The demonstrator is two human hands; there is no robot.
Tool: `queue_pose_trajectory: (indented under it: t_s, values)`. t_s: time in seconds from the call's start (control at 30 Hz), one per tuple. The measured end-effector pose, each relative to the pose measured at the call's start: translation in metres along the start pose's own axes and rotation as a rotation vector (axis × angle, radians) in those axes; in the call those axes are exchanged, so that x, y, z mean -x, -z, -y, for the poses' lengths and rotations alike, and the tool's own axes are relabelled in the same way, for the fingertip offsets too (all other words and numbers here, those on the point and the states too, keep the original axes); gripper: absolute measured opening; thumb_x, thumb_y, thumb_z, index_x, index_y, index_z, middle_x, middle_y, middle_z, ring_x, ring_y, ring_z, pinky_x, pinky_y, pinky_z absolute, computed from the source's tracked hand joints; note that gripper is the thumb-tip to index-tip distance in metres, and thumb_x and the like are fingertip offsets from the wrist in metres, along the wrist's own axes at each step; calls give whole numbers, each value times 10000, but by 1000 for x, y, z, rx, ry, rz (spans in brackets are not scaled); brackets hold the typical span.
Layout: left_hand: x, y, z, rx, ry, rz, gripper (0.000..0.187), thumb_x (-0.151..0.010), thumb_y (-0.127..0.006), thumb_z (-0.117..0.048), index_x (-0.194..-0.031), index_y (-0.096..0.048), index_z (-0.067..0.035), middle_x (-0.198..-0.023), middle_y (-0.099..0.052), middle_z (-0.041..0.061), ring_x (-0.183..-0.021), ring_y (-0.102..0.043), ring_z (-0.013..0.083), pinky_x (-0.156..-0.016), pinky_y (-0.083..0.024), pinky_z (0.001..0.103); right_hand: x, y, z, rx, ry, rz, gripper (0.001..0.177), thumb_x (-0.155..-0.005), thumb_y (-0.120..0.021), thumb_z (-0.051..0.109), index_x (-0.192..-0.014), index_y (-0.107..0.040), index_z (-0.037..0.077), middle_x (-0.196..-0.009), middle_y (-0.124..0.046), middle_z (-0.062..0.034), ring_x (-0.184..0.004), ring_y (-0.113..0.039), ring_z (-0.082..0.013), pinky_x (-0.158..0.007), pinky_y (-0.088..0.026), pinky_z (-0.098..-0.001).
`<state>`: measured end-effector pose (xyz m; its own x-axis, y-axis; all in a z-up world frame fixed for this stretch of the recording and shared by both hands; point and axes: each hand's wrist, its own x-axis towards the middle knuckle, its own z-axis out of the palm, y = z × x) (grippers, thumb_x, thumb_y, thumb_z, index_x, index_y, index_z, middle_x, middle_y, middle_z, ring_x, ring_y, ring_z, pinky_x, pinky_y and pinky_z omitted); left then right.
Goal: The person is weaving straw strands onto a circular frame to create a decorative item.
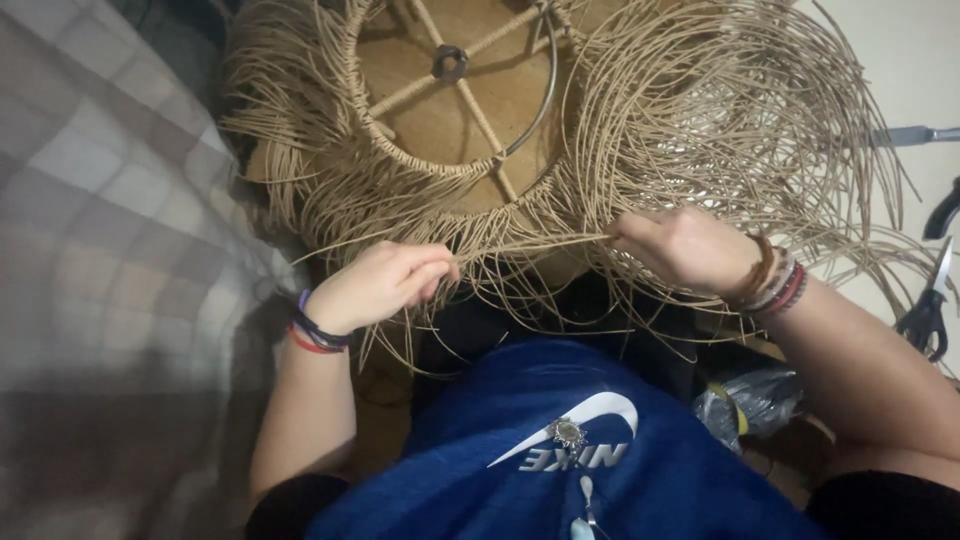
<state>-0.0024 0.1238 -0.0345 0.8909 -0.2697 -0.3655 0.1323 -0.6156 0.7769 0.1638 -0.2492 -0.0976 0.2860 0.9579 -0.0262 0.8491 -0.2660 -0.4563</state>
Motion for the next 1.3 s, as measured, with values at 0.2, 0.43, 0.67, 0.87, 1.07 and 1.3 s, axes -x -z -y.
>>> queue_pose_trajectory:
  t_s: [0.2,0.43,0.67,0.87,1.07,1.3]
  values:
    - [-4,21,-9,57,-194,-309,328,-1069,-447,-164,-1292,-677,-92,-1109,-720,183,-1055,-693,373,-938,-535,483,-23,26,15,-71,69,-70,180,-1023,-545,160,-1149,-662,110,-1018,-629,-88,-854,-707,-356,-707,-604,-445]
    - [-27,16,3,-202,-429,-752,165,-1057,-586,-154,-1114,-740,-134,-1078,-698,66,-1045,-667,290,-946,-529,410,-49,21,14,-11,186,-244,262,-1010,-572,97,-1240,-696,73,-999,-606,-124,-841,-662,-321,-704,-585,-423]
    - [29,-7,-85,-318,-847,-751,105,-980,-694,-141,-1023,-760,-71,-1079,-731,114,-985,-711,326,-892,-607,403,-116,42,43,-229,166,-214,173,-1058,-562,130,-1107,-707,50,-824,-652,-114,-769,-696,-359,-706,-589,-464]
    - [-34,-64,-9,-489,-412,-796,207,-1014,-587,-111,-1202,-668,-87,-971,-643,90,-925,-690,291,-771,-588,373,-147,25,21,-376,33,-81,179,-990,-693,301,-1051,-708,133,-639,-656,-51,-629,-668,-256,-653,-527,-408]
    - [-49,-61,15,-336,-375,-811,183,-1021,-577,-141,-1168,-685,-132,-954,-611,38,-865,-670,243,-750,-575,340,-134,18,-2,-400,-96,-197,188,-1053,-647,254,-1031,-712,79,-640,-636,-113,-584,-572,-245,-619,-467,-425]
    - [-51,-48,-22,-656,-401,-818,245,-999,-563,-55,-1215,-665,-112,-1025,-600,77,-928,-622,255,-772,-554,361,-144,22,13,-337,-160,-425,106,-1039,-751,232,-1042,-753,126,-698,-627,-35,-624,-580,-214,-646,-475,-355]
